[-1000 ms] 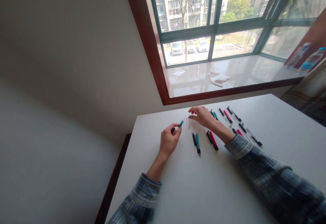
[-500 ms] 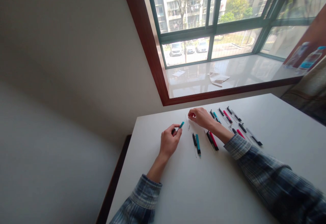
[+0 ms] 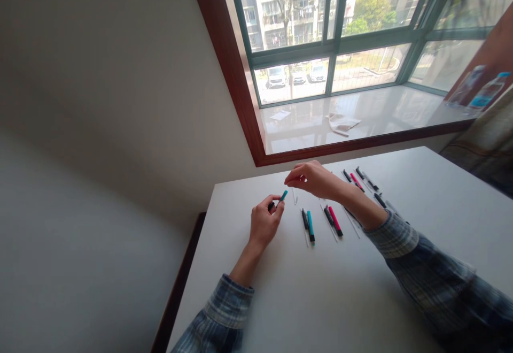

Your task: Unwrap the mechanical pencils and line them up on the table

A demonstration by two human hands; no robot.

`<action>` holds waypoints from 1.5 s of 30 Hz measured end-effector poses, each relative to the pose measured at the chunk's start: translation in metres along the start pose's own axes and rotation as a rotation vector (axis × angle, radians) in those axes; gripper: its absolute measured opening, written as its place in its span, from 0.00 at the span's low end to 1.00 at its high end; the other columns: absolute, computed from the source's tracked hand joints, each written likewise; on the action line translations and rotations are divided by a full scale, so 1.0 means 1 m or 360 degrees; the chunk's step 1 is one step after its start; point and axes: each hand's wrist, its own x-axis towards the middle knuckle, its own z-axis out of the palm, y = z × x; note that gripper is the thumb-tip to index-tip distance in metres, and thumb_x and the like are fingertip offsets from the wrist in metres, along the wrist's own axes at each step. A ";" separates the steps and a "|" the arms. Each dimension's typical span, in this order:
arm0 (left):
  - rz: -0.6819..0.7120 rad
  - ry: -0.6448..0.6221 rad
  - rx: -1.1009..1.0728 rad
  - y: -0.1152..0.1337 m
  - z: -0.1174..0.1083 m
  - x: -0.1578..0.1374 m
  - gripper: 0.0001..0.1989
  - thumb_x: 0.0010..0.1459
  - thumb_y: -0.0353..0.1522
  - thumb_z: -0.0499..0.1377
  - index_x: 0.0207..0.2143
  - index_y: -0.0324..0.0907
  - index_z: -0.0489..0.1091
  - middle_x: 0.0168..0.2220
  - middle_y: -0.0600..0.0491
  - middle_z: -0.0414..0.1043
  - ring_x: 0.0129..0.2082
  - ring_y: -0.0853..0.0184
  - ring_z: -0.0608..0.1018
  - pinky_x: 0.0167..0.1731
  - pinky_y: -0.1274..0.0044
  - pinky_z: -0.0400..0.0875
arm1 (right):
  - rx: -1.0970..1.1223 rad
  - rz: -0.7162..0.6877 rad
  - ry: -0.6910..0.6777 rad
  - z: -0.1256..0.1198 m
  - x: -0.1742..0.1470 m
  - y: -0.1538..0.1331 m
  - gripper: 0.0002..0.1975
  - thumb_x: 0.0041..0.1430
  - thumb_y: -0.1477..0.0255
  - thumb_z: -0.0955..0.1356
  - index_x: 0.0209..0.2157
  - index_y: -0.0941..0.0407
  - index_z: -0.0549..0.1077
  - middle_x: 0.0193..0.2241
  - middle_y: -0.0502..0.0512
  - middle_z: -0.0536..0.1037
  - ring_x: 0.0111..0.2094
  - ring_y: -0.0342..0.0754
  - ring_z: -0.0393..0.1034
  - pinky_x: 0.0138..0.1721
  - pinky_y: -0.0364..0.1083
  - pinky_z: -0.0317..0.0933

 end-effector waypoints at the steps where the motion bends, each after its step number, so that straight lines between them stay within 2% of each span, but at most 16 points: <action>1: 0.0004 0.0001 0.0001 0.000 0.000 0.000 0.17 0.62 0.44 0.58 0.41 0.42 0.78 0.21 0.60 0.60 0.22 0.70 0.63 0.27 0.78 0.58 | -0.0007 -0.0035 -0.0028 0.001 0.001 -0.001 0.08 0.66 0.70 0.70 0.38 0.54 0.84 0.35 0.54 0.84 0.35 0.47 0.77 0.37 0.44 0.65; 9: 0.0014 -0.0018 0.0004 0.006 -0.002 0.001 0.17 0.62 0.44 0.58 0.41 0.42 0.79 0.21 0.60 0.61 0.22 0.70 0.64 0.26 0.78 0.58 | -0.0025 -0.0094 -0.0112 0.005 0.000 -0.004 0.07 0.65 0.73 0.71 0.43 0.54 0.82 0.38 0.55 0.84 0.35 0.47 0.77 0.36 0.43 0.66; 26: 0.0030 -0.0040 -0.0067 0.010 -0.003 0.001 0.18 0.62 0.45 0.58 0.40 0.42 0.78 0.20 0.61 0.57 0.21 0.71 0.60 0.25 0.78 0.56 | -0.0044 -0.0055 -0.0164 0.004 0.000 -0.010 0.08 0.61 0.74 0.74 0.43 0.55 0.82 0.36 0.55 0.84 0.36 0.48 0.79 0.36 0.43 0.67; 32: -0.0002 -0.0018 -0.0209 0.009 -0.004 0.001 0.19 0.62 0.47 0.59 0.41 0.42 0.78 0.22 0.60 0.56 0.23 0.70 0.60 0.25 0.78 0.55 | -0.0026 0.0057 -0.0174 0.009 -0.001 0.004 0.08 0.60 0.72 0.75 0.42 0.55 0.82 0.36 0.55 0.84 0.35 0.48 0.79 0.36 0.44 0.67; 36: -0.0064 0.0061 -0.0223 0.006 -0.003 0.001 0.19 0.62 0.47 0.59 0.40 0.41 0.77 0.23 0.58 0.60 0.24 0.70 0.62 0.25 0.78 0.56 | -0.0242 0.0217 -0.0173 0.012 -0.003 0.022 0.05 0.59 0.74 0.75 0.38 0.54 0.83 0.34 0.54 0.84 0.33 0.48 0.78 0.33 0.44 0.64; 39: -0.0086 0.0051 -0.0203 0.006 -0.003 0.000 0.19 0.62 0.47 0.60 0.40 0.41 0.77 0.22 0.59 0.58 0.23 0.70 0.60 0.24 0.78 0.55 | -0.0406 0.0311 -0.0246 0.016 -0.006 0.034 0.05 0.57 0.76 0.75 0.34 0.52 0.83 0.31 0.52 0.84 0.31 0.49 0.76 0.30 0.44 0.59; 42: -0.0096 0.0038 -0.0170 0.009 -0.003 -0.002 0.17 0.62 0.47 0.59 0.39 0.42 0.76 0.22 0.60 0.58 0.23 0.70 0.60 0.25 0.78 0.56 | -0.0439 0.0309 -0.0327 0.019 -0.008 0.040 0.07 0.57 0.78 0.74 0.34 0.52 0.83 0.31 0.52 0.84 0.31 0.48 0.75 0.29 0.44 0.57; 45: -0.0115 0.0061 -0.0123 0.009 -0.003 -0.002 0.15 0.64 0.45 0.57 0.37 0.43 0.73 0.23 0.59 0.62 0.24 0.69 0.64 0.27 0.78 0.58 | -0.0400 0.0252 -0.0393 0.021 -0.009 0.042 0.06 0.57 0.78 0.74 0.34 0.53 0.83 0.31 0.52 0.84 0.33 0.48 0.76 0.31 0.43 0.59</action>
